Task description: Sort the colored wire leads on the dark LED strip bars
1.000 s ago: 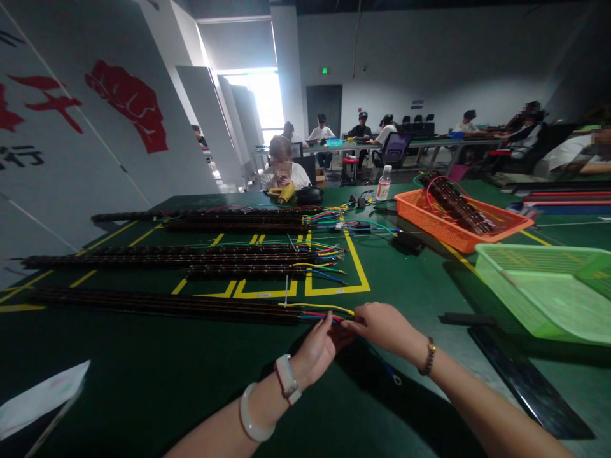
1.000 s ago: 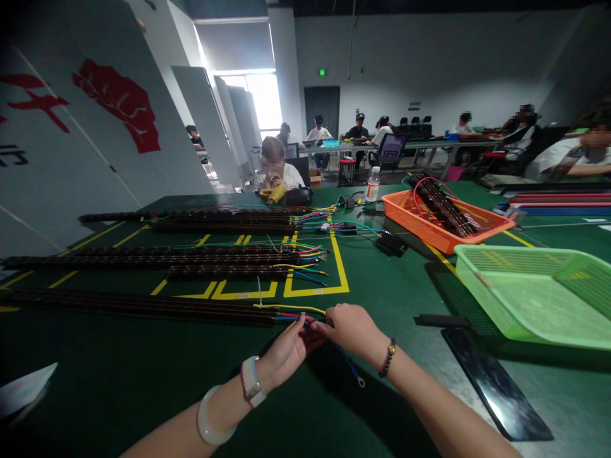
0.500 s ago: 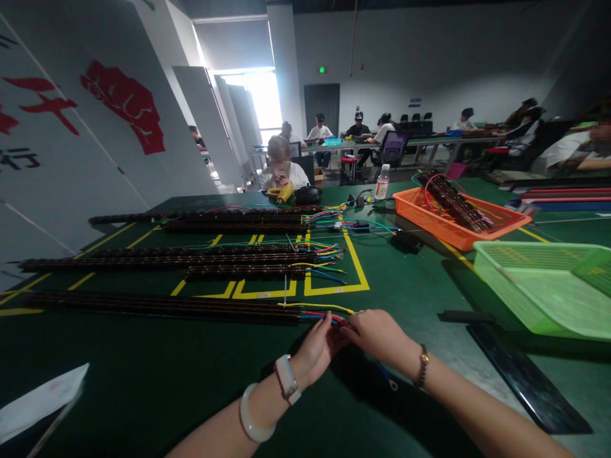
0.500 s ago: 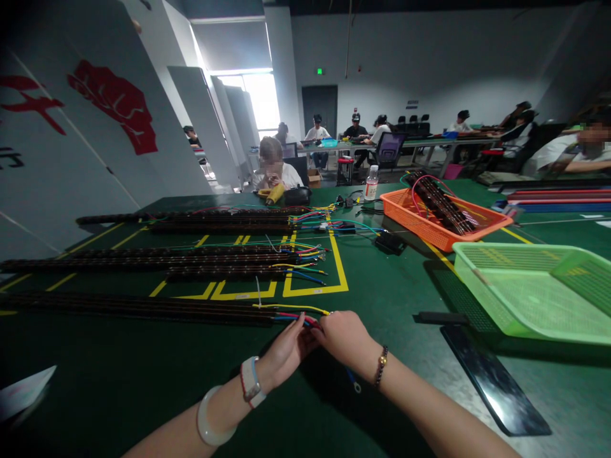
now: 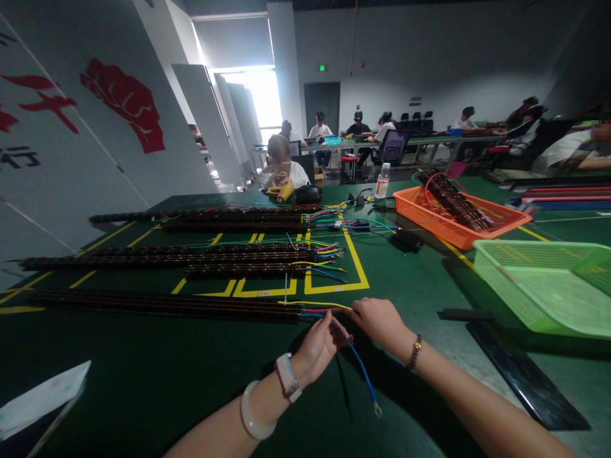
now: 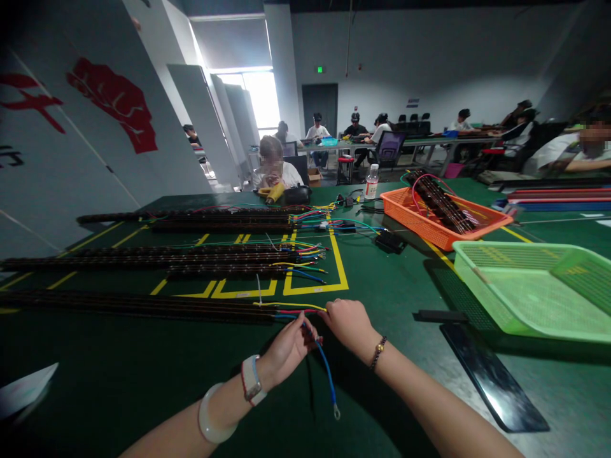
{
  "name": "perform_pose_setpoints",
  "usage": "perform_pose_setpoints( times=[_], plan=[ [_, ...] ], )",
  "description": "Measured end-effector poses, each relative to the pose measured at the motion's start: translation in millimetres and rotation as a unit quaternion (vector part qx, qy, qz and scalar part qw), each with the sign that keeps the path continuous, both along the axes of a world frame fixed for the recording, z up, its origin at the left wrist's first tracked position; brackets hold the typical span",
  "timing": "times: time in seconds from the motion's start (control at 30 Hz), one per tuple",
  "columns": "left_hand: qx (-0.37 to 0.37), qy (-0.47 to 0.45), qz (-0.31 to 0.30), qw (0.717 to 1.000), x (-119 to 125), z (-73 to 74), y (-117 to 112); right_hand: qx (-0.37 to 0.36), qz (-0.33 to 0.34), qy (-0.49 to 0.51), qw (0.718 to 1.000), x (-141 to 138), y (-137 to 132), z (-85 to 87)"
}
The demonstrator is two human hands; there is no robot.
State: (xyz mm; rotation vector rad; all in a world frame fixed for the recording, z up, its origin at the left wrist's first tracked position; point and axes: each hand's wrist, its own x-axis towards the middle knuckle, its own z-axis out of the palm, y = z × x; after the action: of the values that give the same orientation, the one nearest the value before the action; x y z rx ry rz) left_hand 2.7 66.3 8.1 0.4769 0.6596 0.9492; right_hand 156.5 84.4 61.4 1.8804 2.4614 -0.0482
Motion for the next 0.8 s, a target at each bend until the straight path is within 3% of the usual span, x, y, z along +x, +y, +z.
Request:
perform_pose_setpoints(
  times=[0.17, 0.3, 0.63, 0.8],
  plan=[
    [0.001, 0.011, 0.007, 1.000, 0, -0.8, -1, -0.016, 0.010, -0.006, 1.000, -1, 4, -15.2],
    [-0.001, 0.007, 0.005, 1.000, -1, -2.6, 0, -0.026, 0.008, -0.004, 1.000, -3, 2, -17.8],
    [-0.037, -0.006, 0.004, 0.999, -1, -10.1, 3, 0.004, 0.038, 0.002, 0.999, -5, -23, 19.7],
    [-0.034, 0.004, 0.005, 0.999, -2, -9.6, 2, -0.035, 0.058, -0.001, 0.998, -12, -32, 17.7]
  ],
)
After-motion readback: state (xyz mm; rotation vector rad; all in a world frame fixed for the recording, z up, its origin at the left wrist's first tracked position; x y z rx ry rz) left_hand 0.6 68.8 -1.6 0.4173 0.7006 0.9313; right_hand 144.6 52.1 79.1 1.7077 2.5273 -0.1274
